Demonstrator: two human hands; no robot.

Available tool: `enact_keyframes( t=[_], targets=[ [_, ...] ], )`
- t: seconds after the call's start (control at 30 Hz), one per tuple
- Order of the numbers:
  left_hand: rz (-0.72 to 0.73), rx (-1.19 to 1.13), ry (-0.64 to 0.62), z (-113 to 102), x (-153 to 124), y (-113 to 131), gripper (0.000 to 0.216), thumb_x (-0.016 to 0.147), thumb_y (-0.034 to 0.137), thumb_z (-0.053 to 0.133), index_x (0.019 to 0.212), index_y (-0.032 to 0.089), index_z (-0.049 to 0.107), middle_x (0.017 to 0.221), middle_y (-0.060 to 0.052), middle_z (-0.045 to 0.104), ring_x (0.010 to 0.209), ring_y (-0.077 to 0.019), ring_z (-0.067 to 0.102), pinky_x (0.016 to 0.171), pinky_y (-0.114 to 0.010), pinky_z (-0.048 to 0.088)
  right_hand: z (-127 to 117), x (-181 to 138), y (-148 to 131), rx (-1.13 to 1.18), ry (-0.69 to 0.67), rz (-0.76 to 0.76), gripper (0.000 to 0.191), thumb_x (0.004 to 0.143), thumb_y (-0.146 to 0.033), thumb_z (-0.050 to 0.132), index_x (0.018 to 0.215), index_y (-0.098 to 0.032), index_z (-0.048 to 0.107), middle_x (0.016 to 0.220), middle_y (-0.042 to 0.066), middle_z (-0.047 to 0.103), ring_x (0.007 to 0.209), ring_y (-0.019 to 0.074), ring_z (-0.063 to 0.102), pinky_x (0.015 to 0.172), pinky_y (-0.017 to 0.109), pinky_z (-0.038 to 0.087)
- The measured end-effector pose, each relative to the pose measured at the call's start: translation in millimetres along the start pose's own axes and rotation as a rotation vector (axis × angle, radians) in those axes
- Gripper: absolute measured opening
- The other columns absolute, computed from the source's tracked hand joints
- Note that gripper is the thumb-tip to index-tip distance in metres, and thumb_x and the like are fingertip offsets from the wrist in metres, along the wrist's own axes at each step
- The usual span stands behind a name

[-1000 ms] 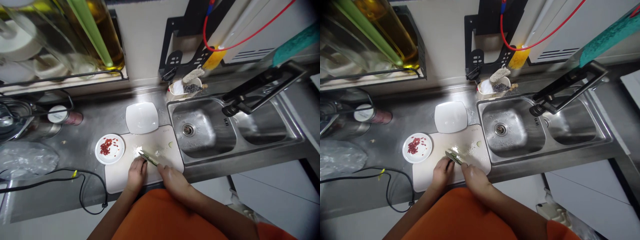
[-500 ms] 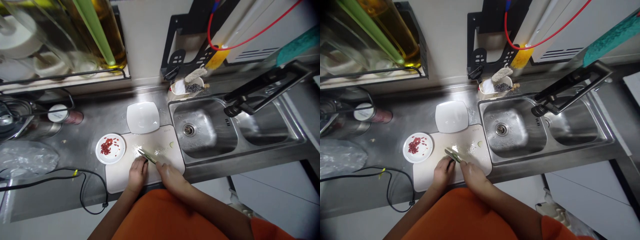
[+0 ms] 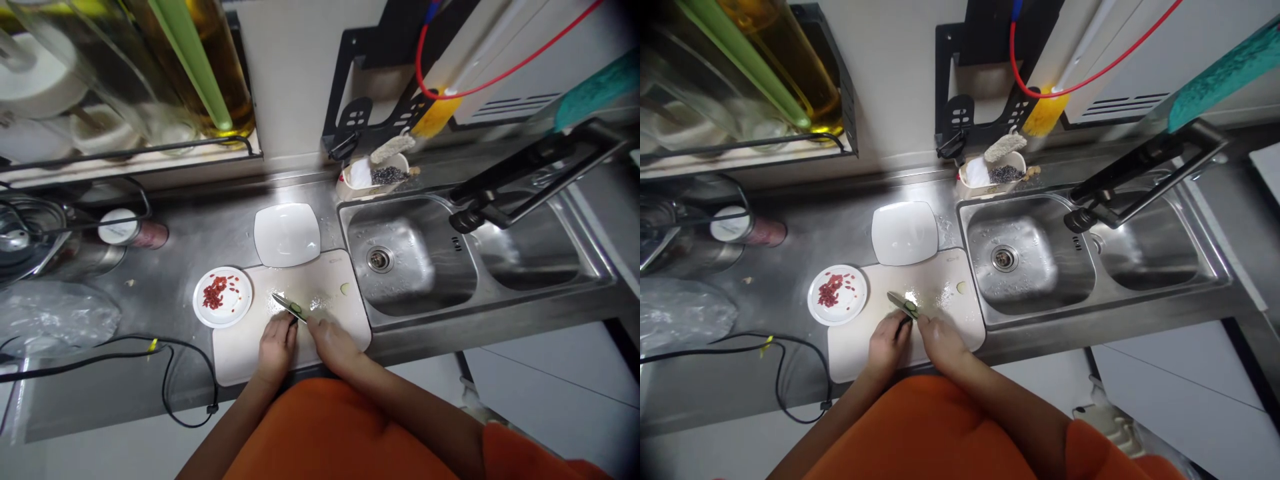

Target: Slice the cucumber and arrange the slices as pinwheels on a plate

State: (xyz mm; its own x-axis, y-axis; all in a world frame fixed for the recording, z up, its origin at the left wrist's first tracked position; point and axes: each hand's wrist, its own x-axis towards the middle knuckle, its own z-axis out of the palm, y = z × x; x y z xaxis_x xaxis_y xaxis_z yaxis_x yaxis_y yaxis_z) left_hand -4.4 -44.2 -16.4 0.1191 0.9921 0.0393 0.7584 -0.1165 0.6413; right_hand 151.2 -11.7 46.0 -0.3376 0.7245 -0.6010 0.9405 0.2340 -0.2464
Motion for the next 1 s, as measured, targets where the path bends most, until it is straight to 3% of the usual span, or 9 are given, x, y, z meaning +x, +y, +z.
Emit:
enact_keyframes(
  t=[0.3,0.6,1.0],
  targets=[
    [0.005,-0.011,-0.009,0,-1,-1,0.029,0.088,0.023,0.047,0.115,0.018,0.057,0.112,-0.009,0.064,0.105,-0.0205,0.059,0.092,-0.038,0.049,-11,-13,17,0.046,-0.014,0.034,0.036,0.088,-0.006,0.032,0.116,-0.016,0.051,0.089,0.009,0.066,0.085,0.0199,0.062,0.069,0.026,0.042],
    [-0.002,-0.015,-0.019,-3,0,1,0.024,0.088,0.024,0.047,0.108,0.019,0.059,0.103,-0.008,0.066,0.096,-0.0195,0.061,0.086,-0.036,0.051,-18,-40,7,-0.025,-0.054,0.044,0.034,0.089,-0.006,0.031,0.113,-0.017,0.053,0.088,0.009,0.065,0.078,0.0188,0.064,0.061,0.023,0.041],
    [-0.004,0.009,-0.033,-3,0,3,0.021,0.089,0.025,0.046,0.105,0.017,0.058,0.099,-0.008,0.066,0.095,-0.0198,0.06,0.085,-0.035,0.049,-23,-46,4,-0.032,-0.086,0.053,0.033,0.09,-0.007,0.029,0.111,-0.018,0.052,0.087,0.009,0.065,0.08,0.0187,0.064,0.061,0.022,0.043]
  ],
)
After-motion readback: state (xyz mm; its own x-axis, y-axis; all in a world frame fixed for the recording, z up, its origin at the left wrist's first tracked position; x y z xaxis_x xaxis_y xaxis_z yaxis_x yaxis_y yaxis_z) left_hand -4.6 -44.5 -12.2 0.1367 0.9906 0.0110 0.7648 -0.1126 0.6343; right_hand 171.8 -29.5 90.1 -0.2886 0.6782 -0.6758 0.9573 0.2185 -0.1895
